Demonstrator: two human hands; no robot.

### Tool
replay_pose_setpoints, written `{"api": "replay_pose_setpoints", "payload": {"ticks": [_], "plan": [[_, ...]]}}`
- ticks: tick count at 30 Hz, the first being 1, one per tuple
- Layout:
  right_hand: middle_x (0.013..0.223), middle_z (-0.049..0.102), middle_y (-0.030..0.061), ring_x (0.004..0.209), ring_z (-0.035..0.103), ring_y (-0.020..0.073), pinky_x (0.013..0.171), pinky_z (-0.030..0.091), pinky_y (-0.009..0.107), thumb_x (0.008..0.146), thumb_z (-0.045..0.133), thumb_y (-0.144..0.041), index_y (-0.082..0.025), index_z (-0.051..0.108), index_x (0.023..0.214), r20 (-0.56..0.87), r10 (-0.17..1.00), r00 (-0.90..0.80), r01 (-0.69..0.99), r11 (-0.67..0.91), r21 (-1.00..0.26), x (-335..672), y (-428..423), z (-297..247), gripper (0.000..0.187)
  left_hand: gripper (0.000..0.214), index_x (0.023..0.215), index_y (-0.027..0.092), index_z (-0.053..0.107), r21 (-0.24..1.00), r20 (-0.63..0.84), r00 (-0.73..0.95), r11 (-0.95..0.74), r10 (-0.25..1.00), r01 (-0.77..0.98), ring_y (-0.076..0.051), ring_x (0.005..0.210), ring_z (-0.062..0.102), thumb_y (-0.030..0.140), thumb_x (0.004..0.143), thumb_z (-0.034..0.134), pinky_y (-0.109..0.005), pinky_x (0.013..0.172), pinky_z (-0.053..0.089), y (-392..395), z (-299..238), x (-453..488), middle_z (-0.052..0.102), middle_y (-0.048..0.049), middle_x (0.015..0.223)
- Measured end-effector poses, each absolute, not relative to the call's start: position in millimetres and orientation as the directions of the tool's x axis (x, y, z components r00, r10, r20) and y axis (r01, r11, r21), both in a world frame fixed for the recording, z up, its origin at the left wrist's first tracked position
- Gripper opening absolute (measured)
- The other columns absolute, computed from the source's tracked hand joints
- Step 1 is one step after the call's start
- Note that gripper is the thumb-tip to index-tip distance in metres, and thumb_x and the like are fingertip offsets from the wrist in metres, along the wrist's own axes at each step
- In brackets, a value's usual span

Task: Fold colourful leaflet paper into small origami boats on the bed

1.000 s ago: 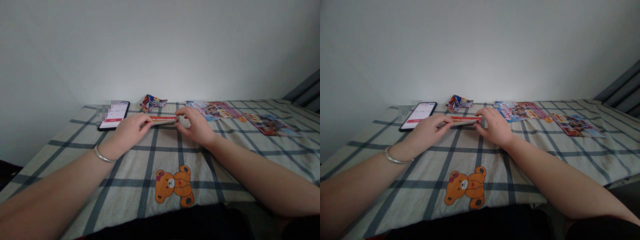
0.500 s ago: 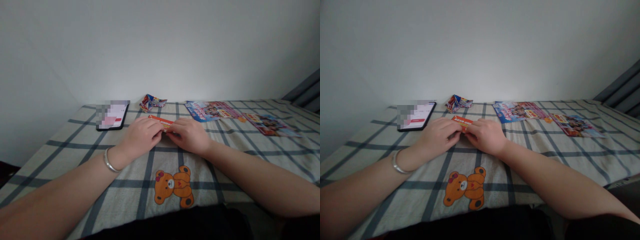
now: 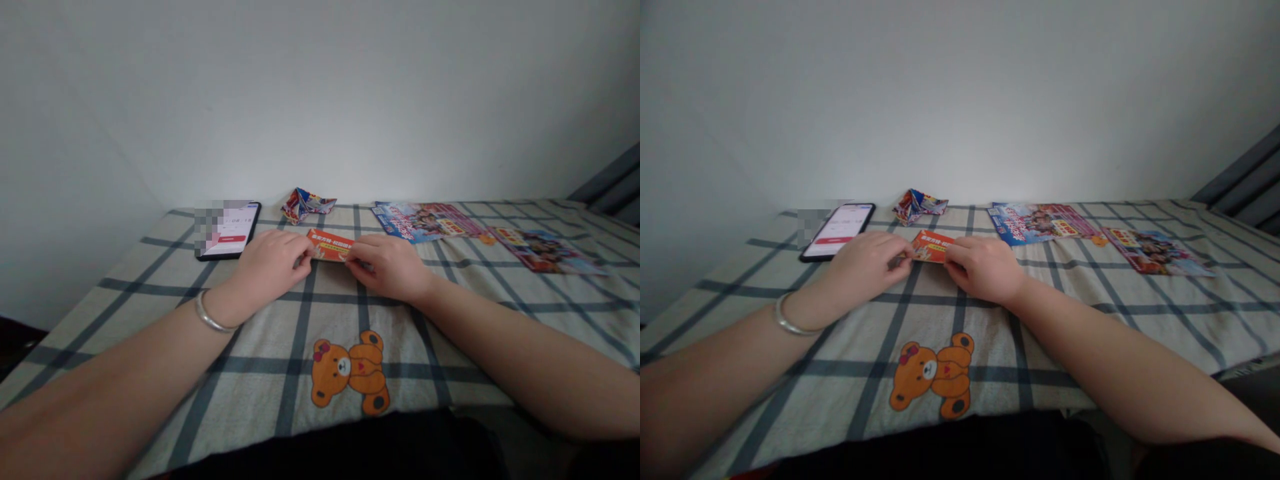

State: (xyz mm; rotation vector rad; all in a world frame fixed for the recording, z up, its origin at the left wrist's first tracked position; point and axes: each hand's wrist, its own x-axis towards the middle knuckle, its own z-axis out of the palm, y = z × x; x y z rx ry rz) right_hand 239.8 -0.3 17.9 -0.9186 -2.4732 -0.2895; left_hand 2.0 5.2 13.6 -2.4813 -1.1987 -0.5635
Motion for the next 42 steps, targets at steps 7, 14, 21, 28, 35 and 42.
{"api": "replay_pose_setpoints", "payload": {"ticks": [7, 14, 21, 28, 35, 42], "plan": [[0.083, 0.066, 0.0033, 0.072, 0.055, 0.0144, 0.057, 0.029, 0.027, 0.09, 0.048, -0.027, -0.019, 0.063, 0.083, 0.493, 0.621, -0.609, 0.716, 0.698, 0.006, 247, 3, 19, 0.019, 0.013, 0.084, 0.019, 0.061, -0.094, 0.493, 0.527, -0.559, 0.693, 0.824, -0.023, 0.08, 0.063, 0.023, 0.084, 0.049, -0.036, 0.073, 0.046, 11, 19, -10, 0.068, -0.0053, 0.083], [0.083, 0.066, 0.0026, 0.071, 0.055, 0.0138, 0.056, 0.028, 0.027, 0.088, 0.048, -0.026, -0.019, 0.062, 0.082, 0.494, 0.653, -0.573, 0.744, 0.668, -0.021, 248, 3, 22, 0.016, 0.012, 0.084, 0.019, 0.062, -0.016, 0.494, 0.415, -0.469, 0.764, 0.883, -0.022, 0.075, 0.063, 0.024, 0.083, 0.05, -0.031, 0.066, 0.043, 23, 18, -25, 0.069, -0.0044, 0.082], [0.086, 0.068, 0.002, 0.075, 0.059, 0.0142, 0.059, 0.032, 0.025, 0.089, 0.052, -0.025, -0.02, 0.064, 0.087, 0.463, 0.669, -0.582, 0.727, 0.683, -0.072, 250, 8, 17, 0.014, 0.023, 0.09, 0.019, 0.061, 0.141, 0.43, 0.36, -0.455, 0.828, 0.879, -0.019, 0.073, 0.061, 0.033, 0.092, 0.043, -0.028, 0.063, 0.041, 23, 15, -27, 0.067, -0.0032, 0.083], [0.089, 0.069, 0.0032, 0.078, 0.059, 0.0153, 0.062, 0.034, 0.026, 0.091, 0.051, -0.028, -0.02, 0.064, 0.086, 0.364, 0.632, -0.684, 0.664, 0.746, -0.048, 246, 8, 16, 0.017, 0.027, 0.102, 0.017, 0.063, 0.002, 0.329, 0.632, -0.67, 0.702, 0.742, -0.023, 0.095, 0.06, 0.037, 0.095, 0.047, -0.036, 0.083, 0.045, 16, 10, -12, 0.066, -0.0079, 0.099], [0.085, 0.066, 0.0047, 0.076, 0.057, 0.0157, 0.065, 0.034, 0.027, 0.086, 0.048, -0.023, -0.018, 0.059, 0.083, 0.35, 0.631, -0.692, 0.654, 0.753, -0.066, 245, 8, 16, 0.012, 0.028, 0.11, 0.019, 0.063, -0.07, 0.305, 0.687, -0.704, 0.659, 0.707, -0.024, 0.102, 0.057, 0.039, 0.094, 0.052, -0.039, 0.09, 0.044, 16, 5, -12, 0.063, -0.0079, 0.112], [0.073, 0.059, 0.0032, 0.066, 0.049, 0.0148, 0.062, 0.031, 0.028, 0.076, 0.046, -0.02, -0.018, 0.054, 0.079, 0.331, 0.646, -0.688, 0.667, 0.743, -0.063, 247, 7, 18, 0.009, 0.025, 0.11, 0.019, 0.065, -0.067, 0.346, 0.648, -0.671, 0.678, 0.738, -0.024, 0.099, 0.057, 0.033, 0.091, 0.056, -0.038, 0.087, 0.045, 14, 7, -10, 0.062, -0.0081, 0.109]]}}
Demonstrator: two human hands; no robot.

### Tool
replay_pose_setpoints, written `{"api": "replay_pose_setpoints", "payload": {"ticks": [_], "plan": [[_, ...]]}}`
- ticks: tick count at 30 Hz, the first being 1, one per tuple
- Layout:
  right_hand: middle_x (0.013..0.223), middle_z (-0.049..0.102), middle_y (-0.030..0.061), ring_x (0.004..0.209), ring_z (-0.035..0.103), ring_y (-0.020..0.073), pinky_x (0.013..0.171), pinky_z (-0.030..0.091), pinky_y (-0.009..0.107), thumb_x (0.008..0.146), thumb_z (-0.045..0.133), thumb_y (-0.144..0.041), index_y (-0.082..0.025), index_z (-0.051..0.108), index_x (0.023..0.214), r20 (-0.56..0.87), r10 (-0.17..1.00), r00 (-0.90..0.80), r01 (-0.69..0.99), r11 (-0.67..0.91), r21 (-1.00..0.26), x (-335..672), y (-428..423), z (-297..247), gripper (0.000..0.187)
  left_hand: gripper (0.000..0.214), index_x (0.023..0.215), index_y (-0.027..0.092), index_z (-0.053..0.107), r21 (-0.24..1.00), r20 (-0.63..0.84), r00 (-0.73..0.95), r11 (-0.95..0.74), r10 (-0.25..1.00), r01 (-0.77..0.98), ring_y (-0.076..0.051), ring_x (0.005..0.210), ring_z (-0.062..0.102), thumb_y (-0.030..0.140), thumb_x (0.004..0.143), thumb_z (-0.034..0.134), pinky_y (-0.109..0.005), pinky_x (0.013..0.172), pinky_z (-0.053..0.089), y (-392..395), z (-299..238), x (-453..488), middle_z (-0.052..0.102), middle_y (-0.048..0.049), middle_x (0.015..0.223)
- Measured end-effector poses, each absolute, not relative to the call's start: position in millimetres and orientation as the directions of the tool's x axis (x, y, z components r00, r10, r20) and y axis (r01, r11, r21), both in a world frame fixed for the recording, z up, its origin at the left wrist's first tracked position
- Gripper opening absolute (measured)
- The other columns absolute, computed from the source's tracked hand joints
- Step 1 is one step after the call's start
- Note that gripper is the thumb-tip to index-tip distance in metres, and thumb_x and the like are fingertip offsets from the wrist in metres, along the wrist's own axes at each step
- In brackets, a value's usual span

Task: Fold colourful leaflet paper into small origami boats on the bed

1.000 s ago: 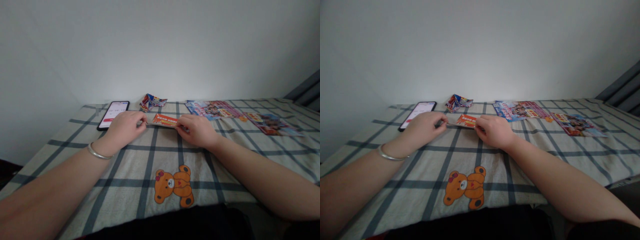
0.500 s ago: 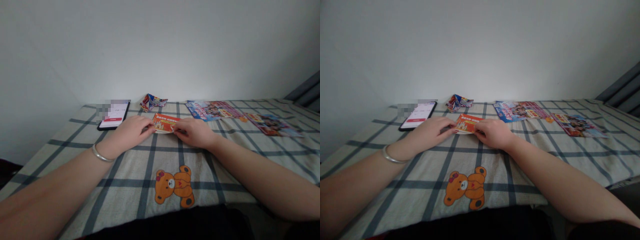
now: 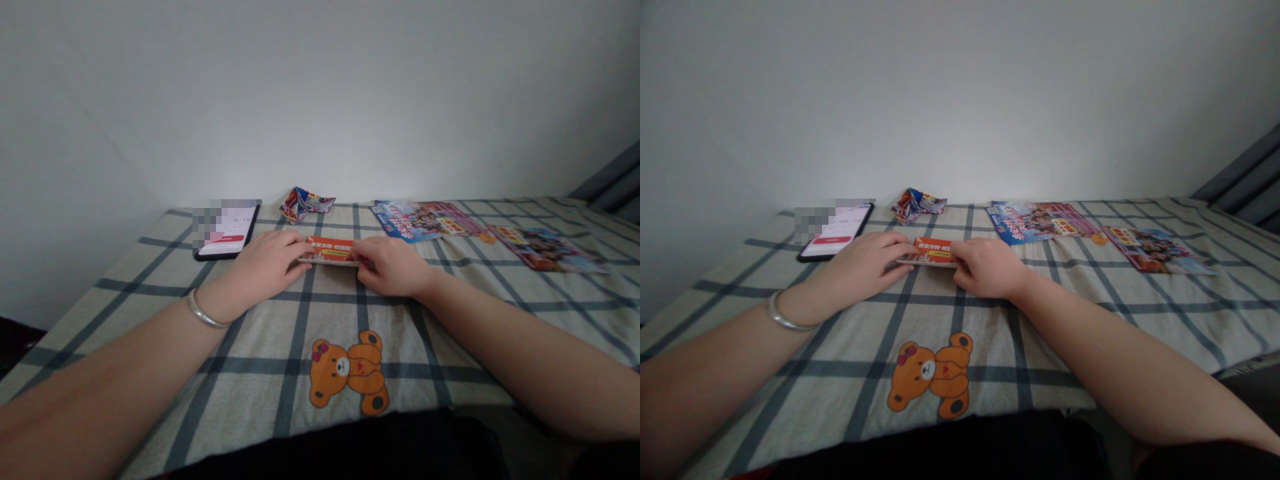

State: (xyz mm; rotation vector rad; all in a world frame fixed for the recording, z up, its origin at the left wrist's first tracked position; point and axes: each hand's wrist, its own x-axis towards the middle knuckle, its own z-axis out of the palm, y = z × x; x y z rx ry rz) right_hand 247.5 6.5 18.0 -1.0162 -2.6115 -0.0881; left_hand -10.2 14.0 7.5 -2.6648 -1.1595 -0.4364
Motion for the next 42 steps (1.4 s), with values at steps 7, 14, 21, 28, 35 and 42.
{"api": "replay_pose_setpoints", "payload": {"ticks": [7, 14, 21, 28, 35, 42], "plan": [[0.081, 0.064, 0.0061, 0.074, 0.055, 0.0178, 0.066, 0.037, 0.029, 0.078, 0.047, -0.022, -0.018, 0.059, 0.083, 0.314, 0.64, -0.702, 0.658, 0.751, -0.059, 248, 6, 19, 0.013, 0.024, 0.103, 0.019, 0.069, 0.004, 0.332, 0.639, -0.679, 0.694, 0.734, -0.023, 0.091, 0.061, 0.029, 0.093, 0.049, -0.038, 0.083, 0.046, 13, 10, -9, 0.07, -0.0072, 0.096], [0.095, 0.068, 0.0088, 0.089, 0.058, 0.0206, 0.076, 0.042, 0.031, 0.09, 0.049, -0.032, -0.017, 0.064, 0.099, 0.281, 0.638, -0.717, 0.651, 0.757, -0.06, 247, 10, 16, 0.023, 0.044, 0.101, 0.016, 0.07, 0.263, 0.383, 0.507, -0.617, 0.772, 0.742, -0.023, 0.093, 0.063, 0.041, 0.098, 0.034, -0.038, 0.085, 0.048, 10, 11, -9, 0.071, -0.0079, 0.098], [0.103, 0.068, 0.0092, 0.096, 0.058, 0.021, 0.085, 0.044, 0.033, 0.091, 0.051, -0.027, -0.016, 0.064, 0.103, 0.272, 0.544, -0.794, 0.539, 0.837, -0.1, 248, 15, 14, 0.021, 0.05, 0.094, 0.017, 0.07, 0.478, 0.358, 0.329, -0.474, 0.874, 0.739, -0.022, 0.094, 0.064, 0.046, 0.099, 0.029, -0.036, 0.088, 0.049, 10, 9, -5, 0.071, -0.0067, 0.096], [0.112, 0.068, 0.0083, 0.104, 0.06, 0.0206, 0.09, 0.046, 0.035, 0.091, 0.054, -0.022, -0.018, 0.065, 0.111, 0.314, 0.49, -0.813, 0.472, 0.871, -0.137, 249, 16, 11, 0.023, 0.049, 0.093, 0.018, 0.07, 0.544, 0.371, 0.274, -0.447, 0.887, 0.71, -0.023, 0.091, 0.066, 0.047, 0.098, 0.031, -0.04, 0.086, 0.051, 17, 3, -6, 0.073, -0.0063, 0.094], [0.131, 0.06, 0.0108, 0.12, 0.054, 0.0244, 0.103, 0.042, 0.045, 0.092, 0.055, -0.035, -0.02, 0.064, 0.117, 0.405, 0.515, -0.755, 0.521, 0.847, -0.105, 247, 14, 10, 0.03, 0.018, 0.096, 0.018, 0.065, 0.598, 0.384, 0.28, -0.468, 0.88, 0.651, -0.018, 0.084, 0.067, 0.032, 0.087, 0.058, -0.035, 0.079, 0.054, 22, -1, -7, 0.071, -0.0038, 0.093], [0.145, 0.044, 0.0175, 0.134, 0.041, 0.0298, 0.11, 0.037, 0.049, 0.087, 0.06, -0.031, -0.014, 0.04, 0.143, 0.557, 0.662, -0.501, 0.702, 0.687, -0.184, 250, 21, 2, 0.062, 0.036, 0.12, 0.017, 0.047, 0.514, 0.612, 0.217, -0.592, 0.76, 0.621, -0.017, 0.091, 0.065, 0.02, 0.087, 0.059, -0.036, 0.091, 0.051, 13, 4, -3, 0.067, -0.0019, 0.092]]}}
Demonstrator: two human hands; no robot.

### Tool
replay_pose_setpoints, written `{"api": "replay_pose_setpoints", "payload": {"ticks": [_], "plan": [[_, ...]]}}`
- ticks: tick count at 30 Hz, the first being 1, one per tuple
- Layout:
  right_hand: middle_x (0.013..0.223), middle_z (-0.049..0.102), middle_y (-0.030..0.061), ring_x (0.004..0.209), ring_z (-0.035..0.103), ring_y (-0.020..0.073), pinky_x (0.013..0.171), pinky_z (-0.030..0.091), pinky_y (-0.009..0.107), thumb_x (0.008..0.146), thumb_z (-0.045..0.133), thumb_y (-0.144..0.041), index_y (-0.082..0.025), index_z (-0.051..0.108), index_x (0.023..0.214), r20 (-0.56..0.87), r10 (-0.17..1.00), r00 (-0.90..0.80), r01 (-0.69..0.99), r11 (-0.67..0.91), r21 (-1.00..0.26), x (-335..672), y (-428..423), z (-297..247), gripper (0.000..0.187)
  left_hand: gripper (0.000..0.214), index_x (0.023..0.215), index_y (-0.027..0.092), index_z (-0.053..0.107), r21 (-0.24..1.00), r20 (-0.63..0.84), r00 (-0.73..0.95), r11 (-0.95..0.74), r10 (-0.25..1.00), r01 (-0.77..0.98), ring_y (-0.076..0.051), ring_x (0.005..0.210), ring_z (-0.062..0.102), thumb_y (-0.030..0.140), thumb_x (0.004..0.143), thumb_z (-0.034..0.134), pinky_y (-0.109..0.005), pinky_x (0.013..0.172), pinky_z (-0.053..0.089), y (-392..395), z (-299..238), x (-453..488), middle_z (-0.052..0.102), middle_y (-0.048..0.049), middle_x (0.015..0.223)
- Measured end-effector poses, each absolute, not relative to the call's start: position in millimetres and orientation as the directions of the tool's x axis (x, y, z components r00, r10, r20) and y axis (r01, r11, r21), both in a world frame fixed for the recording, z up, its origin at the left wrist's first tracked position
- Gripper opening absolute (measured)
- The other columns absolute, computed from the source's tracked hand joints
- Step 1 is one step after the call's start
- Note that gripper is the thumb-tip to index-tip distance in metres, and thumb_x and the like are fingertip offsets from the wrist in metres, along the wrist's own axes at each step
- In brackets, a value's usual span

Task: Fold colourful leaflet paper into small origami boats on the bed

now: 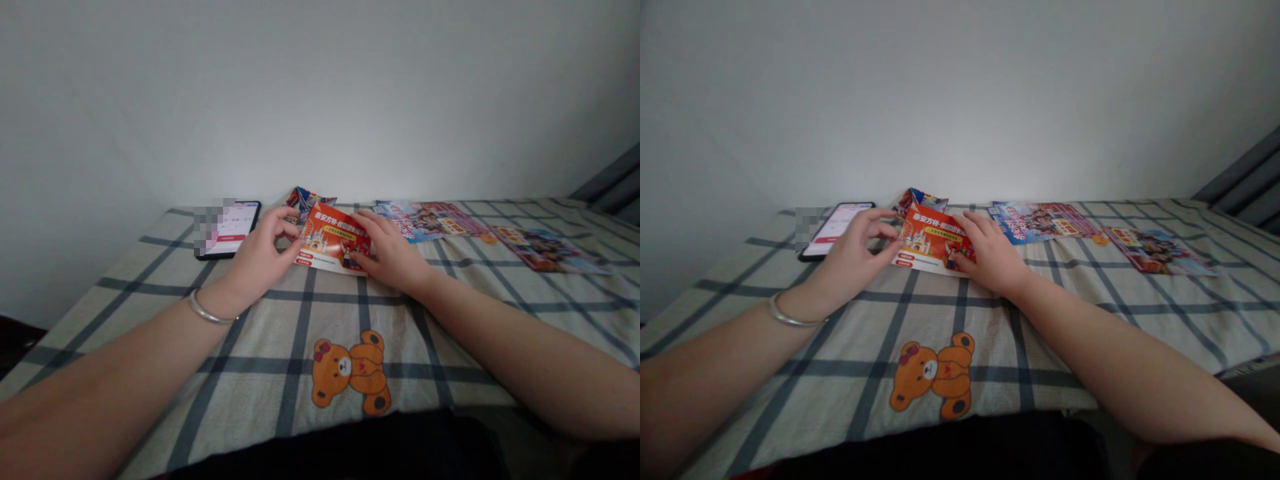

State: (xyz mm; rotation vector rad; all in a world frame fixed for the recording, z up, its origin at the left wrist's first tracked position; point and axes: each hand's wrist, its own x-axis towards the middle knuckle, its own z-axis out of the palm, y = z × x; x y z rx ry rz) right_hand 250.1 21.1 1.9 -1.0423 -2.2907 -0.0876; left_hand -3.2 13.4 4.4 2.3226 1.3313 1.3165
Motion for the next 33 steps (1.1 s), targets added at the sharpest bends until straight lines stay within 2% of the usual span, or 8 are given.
{"api": "replay_pose_setpoints", "payload": {"ticks": [3, 5, 7, 10, 13, 21, 27, 33], "plan": [[0.135, 0.055, 0.0154, 0.124, 0.051, 0.0272, 0.105, 0.042, 0.046, 0.089, 0.055, -0.023, -0.015, 0.047, 0.137, 0.639, 0.65, -0.411, 0.695, 0.677, -0.242, 252, 22, 5, 0.049, 0.04, 0.128, 0.018, 0.042, 0.36, 0.72, 0.266, -0.672, 0.641, 0.647, -0.018, 0.096, 0.064, 0.022, 0.09, 0.056, -0.04, 0.097, 0.048, 5, 10, -2, 0.066, -0.0028, 0.095], [0.116, 0.067, 0.0108, 0.108, 0.06, 0.0249, 0.095, 0.047, 0.044, 0.092, 0.051, -0.021, -0.02, 0.059, 0.122, 0.679, 0.636, -0.367, 0.685, 0.678, -0.265, 254, 21, 10, 0.032, 0.036, 0.127, 0.019, 0.045, 0.238, 0.766, 0.323, -0.712, 0.556, 0.661, -0.02, 0.098, 0.064, 0.022, 0.092, 0.054, -0.041, 0.095, 0.049, 0, 13, -2, 0.066, -0.0039, 0.099], [0.102, 0.071, 0.0073, 0.099, 0.062, 0.0227, 0.092, 0.047, 0.042, 0.093, 0.05, -0.02, -0.021, 0.066, 0.105, 0.732, 0.577, -0.363, 0.652, 0.718, -0.242, 256, 20, 14, 0.021, 0.026, 0.118, 0.022, 0.053, 0.094, 0.77, 0.415, -0.729, 0.485, 0.678, -0.021, 0.099, 0.063, 0.019, 0.092, 0.051, -0.042, 0.093, 0.049, -4, 17, -2, 0.066, -0.0039, 0.1], [0.105, 0.072, 0.006, 0.102, 0.062, 0.0217, 0.095, 0.044, 0.042, 0.091, 0.053, -0.018, -0.022, 0.069, 0.097, 0.752, 0.521, -0.404, 0.628, 0.756, -0.187, 259, 23, 15, 0.018, 0.021, 0.102, 0.024, 0.062, -0.031, 0.733, 0.539, -0.771, 0.415, 0.637, -0.022, 0.099, 0.061, 0.014, 0.09, 0.048, -0.043, 0.09, 0.05, -4, 20, -3, 0.066, -0.0033, 0.097], [0.11, 0.071, 0.0057, 0.105, 0.061, 0.0223, 0.096, 0.043, 0.042, 0.088, 0.056, -0.017, -0.024, 0.072, 0.095, 0.708, 0.541, -0.454, 0.641, 0.75, -0.162, 261, 29, 10, 0.019, 0.021, 0.098, 0.023, 0.065, -0.051, 0.678, 0.617, -0.811, 0.401, 0.583, -0.021, 0.1, 0.06, 0.013, 0.087, 0.049, -0.042, 0.089, 0.051, -1, 18, -5, 0.066, -0.0044, 0.1], [0.107, 0.073, 0.0047, 0.103, 0.062, 0.0219, 0.096, 0.045, 0.04, 0.077, 0.055, -0.005, -0.02, 0.072, 0.099, 0.584, 0.604, -0.542, 0.641, 0.747, -0.176, 260, 33, 2, 0.031, 0.029, 0.11, 0.019, 0.063, -0.02, 0.405, 0.783, -0.852, 0.471, 0.523, -0.021, 0.106, 0.058, 0.011, 0.085, 0.051, -0.04, 0.095, 0.048, 9, 6, -5, 0.062, -0.0077, 0.116], [0.112, 0.071, 0.006, 0.108, 0.061, 0.0216, 0.098, 0.045, 0.041, 0.079, 0.054, -0.004, -0.02, 0.071, 0.104, 0.529, 0.557, -0.64, 0.586, 0.799, -0.134, 257, 31, 2, 0.034, 0.03, 0.111, 0.021, 0.064, -0.021, 0.417, 0.791, -0.865, 0.448, 0.502, -0.021, 0.107, 0.058, 0.013, 0.085, 0.053, -0.041, 0.097, 0.046, 9, 6, -4, 0.064, -0.0067, 0.117], [0.116, 0.069, 0.0065, 0.109, 0.061, 0.0211, 0.097, 0.047, 0.04, 0.082, 0.058, -0.011, -0.021, 0.07, 0.108, 0.449, 0.518, -0.729, 0.521, 0.844, -0.127, 253, 24, 7, 0.031, 0.026, 0.103, 0.02, 0.068, -0.119, 0.478, 0.774, -0.842, 0.416, 0.526, -0.023, 0.107, 0.058, 0.012, 0.086, 0.05, -0.044, 0.097, 0.047, 8, 10, -4, 0.068, -0.0062, 0.111]]}}
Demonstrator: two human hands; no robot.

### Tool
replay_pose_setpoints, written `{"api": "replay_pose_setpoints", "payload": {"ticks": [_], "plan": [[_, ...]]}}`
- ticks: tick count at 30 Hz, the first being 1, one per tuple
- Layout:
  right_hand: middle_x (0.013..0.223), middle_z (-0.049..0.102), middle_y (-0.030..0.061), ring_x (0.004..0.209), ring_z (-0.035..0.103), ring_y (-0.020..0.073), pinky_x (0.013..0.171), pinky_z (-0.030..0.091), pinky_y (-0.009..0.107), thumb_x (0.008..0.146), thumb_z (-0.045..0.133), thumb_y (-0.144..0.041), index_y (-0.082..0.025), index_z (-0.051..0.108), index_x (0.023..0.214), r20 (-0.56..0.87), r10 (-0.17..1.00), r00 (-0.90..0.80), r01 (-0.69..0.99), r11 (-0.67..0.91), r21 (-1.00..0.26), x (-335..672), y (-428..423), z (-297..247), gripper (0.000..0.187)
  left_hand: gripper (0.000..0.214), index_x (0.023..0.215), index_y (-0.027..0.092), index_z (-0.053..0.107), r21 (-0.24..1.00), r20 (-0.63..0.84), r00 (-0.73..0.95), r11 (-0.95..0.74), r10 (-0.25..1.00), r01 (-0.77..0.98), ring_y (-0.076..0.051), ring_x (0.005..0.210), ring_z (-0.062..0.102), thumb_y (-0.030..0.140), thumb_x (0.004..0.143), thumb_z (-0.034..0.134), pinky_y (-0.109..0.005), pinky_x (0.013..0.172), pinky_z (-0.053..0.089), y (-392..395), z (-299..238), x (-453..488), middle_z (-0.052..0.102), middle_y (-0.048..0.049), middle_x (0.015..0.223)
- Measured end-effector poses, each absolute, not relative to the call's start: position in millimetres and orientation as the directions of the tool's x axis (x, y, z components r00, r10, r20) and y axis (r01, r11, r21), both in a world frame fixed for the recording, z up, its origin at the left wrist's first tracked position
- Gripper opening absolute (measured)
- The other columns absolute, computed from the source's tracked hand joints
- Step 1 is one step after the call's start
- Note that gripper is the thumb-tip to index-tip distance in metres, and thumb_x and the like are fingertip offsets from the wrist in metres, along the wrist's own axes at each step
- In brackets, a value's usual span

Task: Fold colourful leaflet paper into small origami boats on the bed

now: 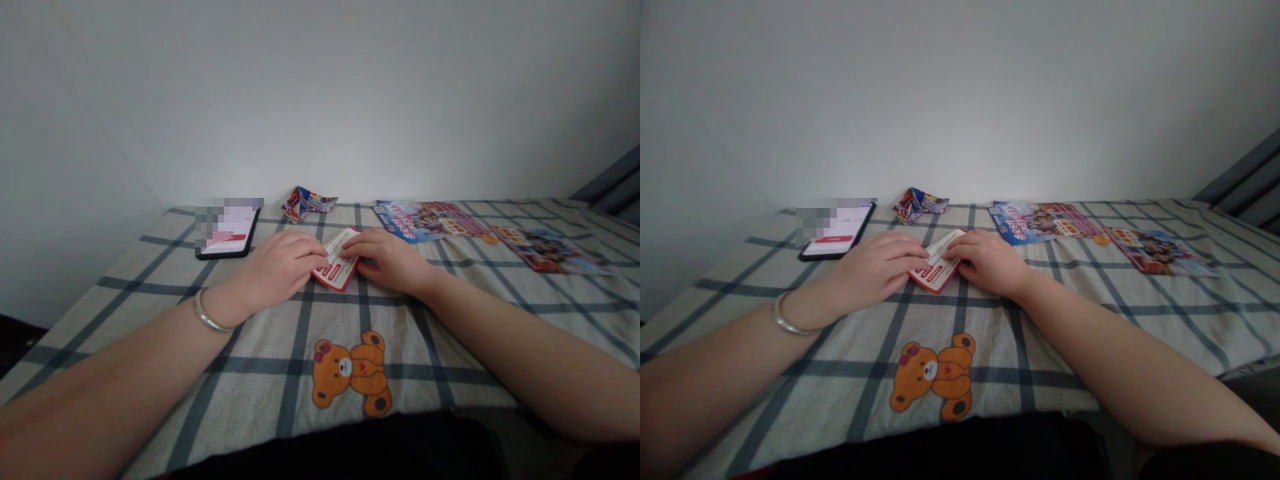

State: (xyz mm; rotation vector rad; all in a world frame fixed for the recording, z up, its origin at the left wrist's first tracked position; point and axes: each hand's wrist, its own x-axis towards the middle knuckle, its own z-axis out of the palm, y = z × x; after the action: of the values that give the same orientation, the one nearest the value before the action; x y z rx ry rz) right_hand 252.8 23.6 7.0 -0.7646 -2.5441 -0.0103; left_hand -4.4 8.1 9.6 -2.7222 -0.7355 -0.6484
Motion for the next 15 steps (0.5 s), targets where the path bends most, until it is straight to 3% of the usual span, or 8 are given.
{"api": "replay_pose_setpoints", "payload": {"ticks": [5, 15], "plan": [[0.115, 0.07, 0.0059, 0.108, 0.062, 0.0204, 0.096, 0.047, 0.037, 0.088, 0.058, -0.019, -0.02, 0.071, 0.106, 0.424, 0.526, -0.737, 0.525, 0.841, -0.131, 252.7, 22.3, 7.6, 0.022, 0.025, 0.103, 0.019, 0.069, -0.157, 0.517, 0.738, -0.8, 0.433, 0.579, -0.024, 0.108, 0.057, 0.013, 0.088, 0.05, -0.045, 0.1, 0.045, 10.8, 9.3, -6.0, 0.068, -0.006, 0.11], [0.1, 0.073, 0.0036, 0.096, 0.064, 0.0189, 0.085, 0.047, 0.032, 0.093, 0.052, -0.02, -0.021, 0.071, 0.1, 0.32, 0.576, -0.752, 0.575, 0.811, -0.108, 253.4, 18.1, 11.2, 0.02, 0.025, 0.105, 0.021, 0.066, -0.03, 0.343, 0.826, -0.874, 0.447, 0.486, -0.023, 0.11, 0.056, 0.016, 0.083, 0.055, -0.042, 0.099, 0.043, 8.7, 9.8, -5.1, 0.066, -0.005, 0.114]]}}
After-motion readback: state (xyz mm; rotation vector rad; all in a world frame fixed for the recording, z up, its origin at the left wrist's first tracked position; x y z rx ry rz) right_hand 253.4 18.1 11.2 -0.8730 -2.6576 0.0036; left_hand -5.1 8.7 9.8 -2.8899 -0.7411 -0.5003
